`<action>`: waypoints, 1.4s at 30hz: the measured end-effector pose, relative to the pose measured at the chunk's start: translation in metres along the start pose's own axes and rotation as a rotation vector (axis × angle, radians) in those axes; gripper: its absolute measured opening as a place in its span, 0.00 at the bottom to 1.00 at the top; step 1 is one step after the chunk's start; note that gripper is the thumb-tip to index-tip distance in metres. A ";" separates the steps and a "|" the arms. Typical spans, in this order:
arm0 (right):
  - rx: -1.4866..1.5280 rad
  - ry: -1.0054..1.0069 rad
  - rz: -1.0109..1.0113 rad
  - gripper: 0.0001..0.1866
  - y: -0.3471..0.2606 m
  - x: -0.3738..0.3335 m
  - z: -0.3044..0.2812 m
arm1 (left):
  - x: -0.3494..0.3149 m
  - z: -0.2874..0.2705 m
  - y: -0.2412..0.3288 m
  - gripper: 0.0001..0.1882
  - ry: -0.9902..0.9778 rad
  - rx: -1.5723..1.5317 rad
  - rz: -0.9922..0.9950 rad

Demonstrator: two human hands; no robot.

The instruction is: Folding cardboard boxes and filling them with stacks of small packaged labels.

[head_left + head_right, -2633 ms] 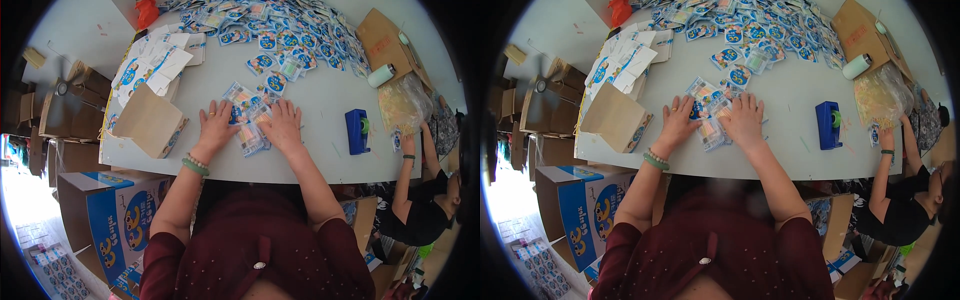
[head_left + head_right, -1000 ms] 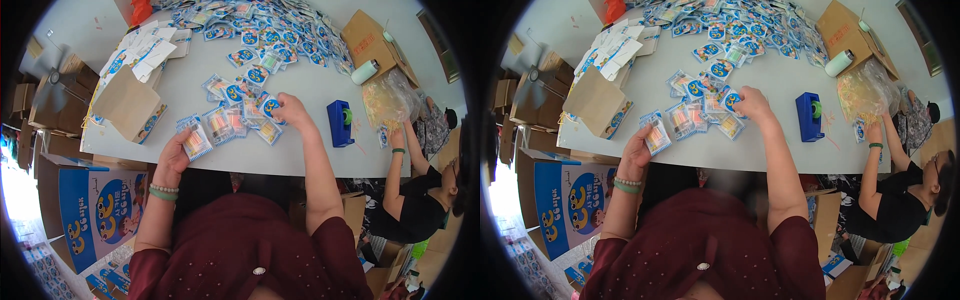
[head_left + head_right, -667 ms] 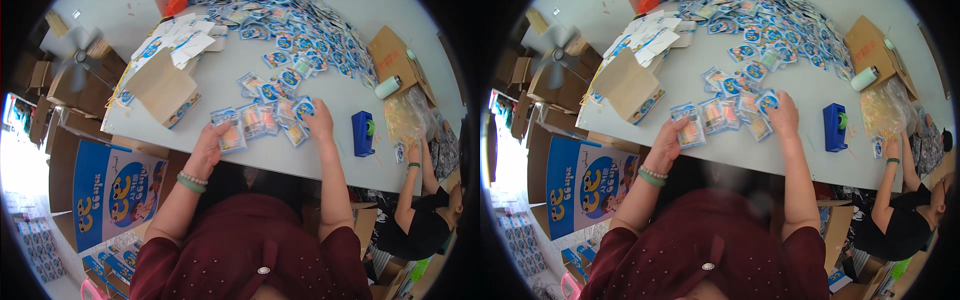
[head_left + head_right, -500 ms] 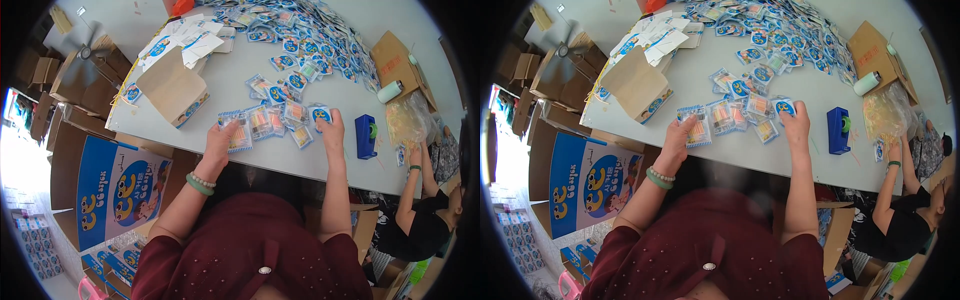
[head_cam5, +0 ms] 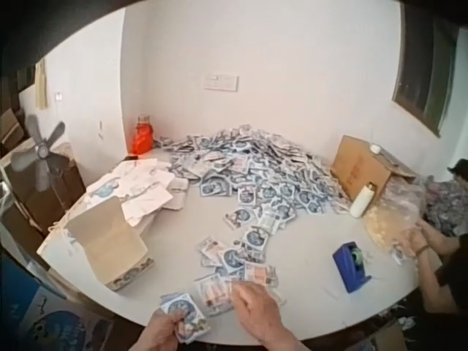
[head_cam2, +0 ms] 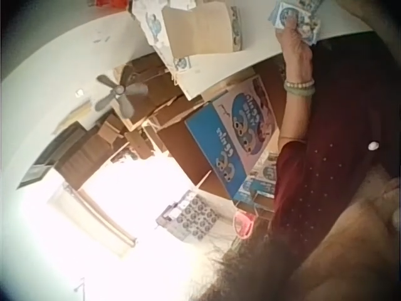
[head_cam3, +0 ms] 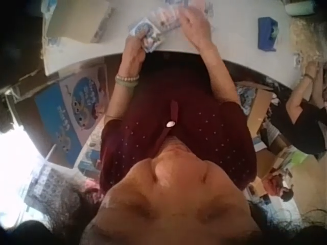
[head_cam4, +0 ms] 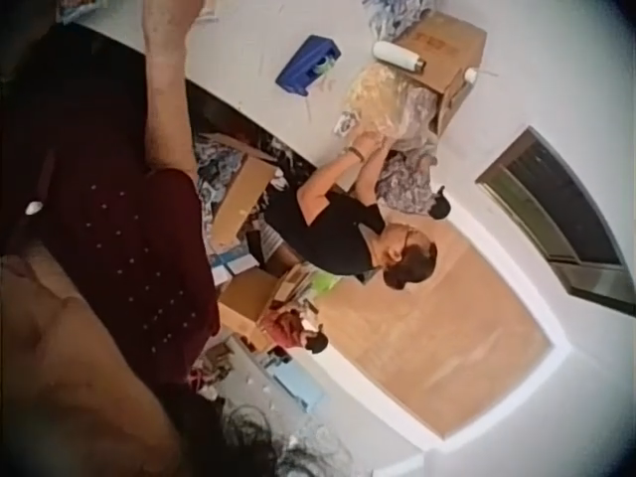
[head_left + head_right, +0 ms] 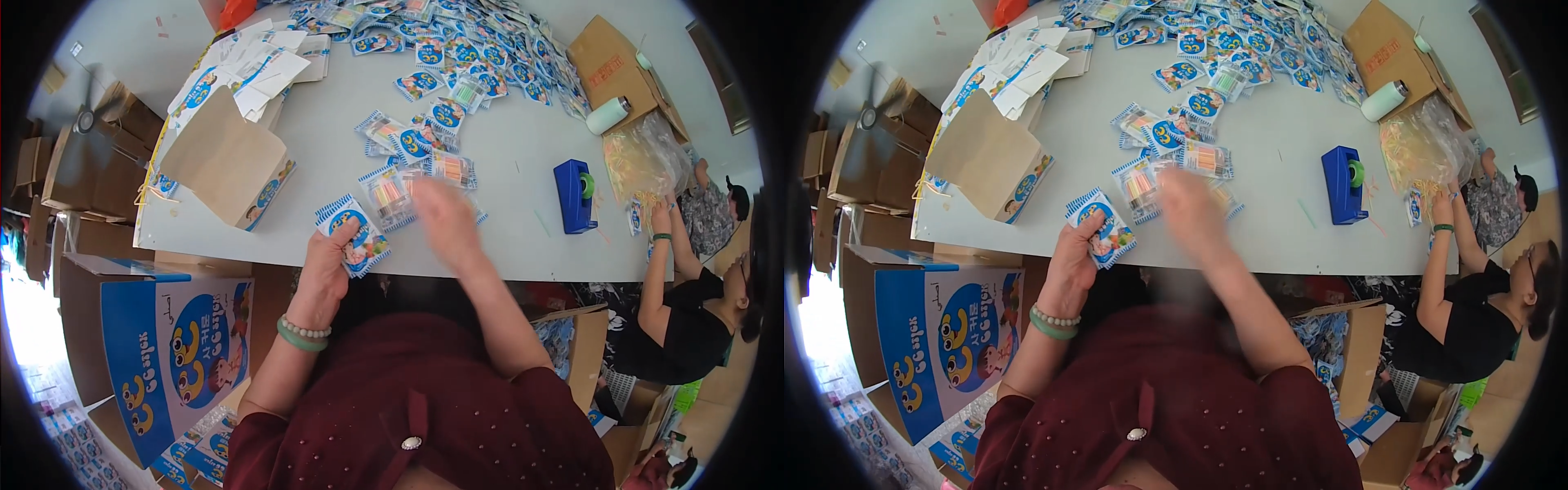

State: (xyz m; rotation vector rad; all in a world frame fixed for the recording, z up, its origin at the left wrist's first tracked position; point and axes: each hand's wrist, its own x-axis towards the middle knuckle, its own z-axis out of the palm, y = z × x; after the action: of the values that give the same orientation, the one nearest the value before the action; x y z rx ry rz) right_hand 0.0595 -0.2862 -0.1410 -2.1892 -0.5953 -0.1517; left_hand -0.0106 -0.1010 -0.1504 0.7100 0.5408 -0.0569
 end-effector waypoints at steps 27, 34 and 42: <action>0.494 -0.242 0.350 0.11 0.070 0.038 -0.089 | 0.004 -0.007 -0.002 0.15 -0.043 0.109 -0.016; -0.378 -0.267 0.455 0.17 0.050 0.035 -0.073 | 0.003 -0.002 -0.005 0.15 -0.002 0.132 0.005; 0.498 -0.018 0.466 0.09 0.012 0.006 -0.057 | -0.002 0.006 -0.014 0.13 -0.049 0.141 0.110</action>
State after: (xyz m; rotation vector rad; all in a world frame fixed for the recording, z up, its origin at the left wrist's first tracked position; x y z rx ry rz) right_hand 0.0762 -0.3336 -0.1114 -1.7825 -0.0985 0.2411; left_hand -0.0128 -0.1155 -0.1543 0.8729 0.4531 -0.0094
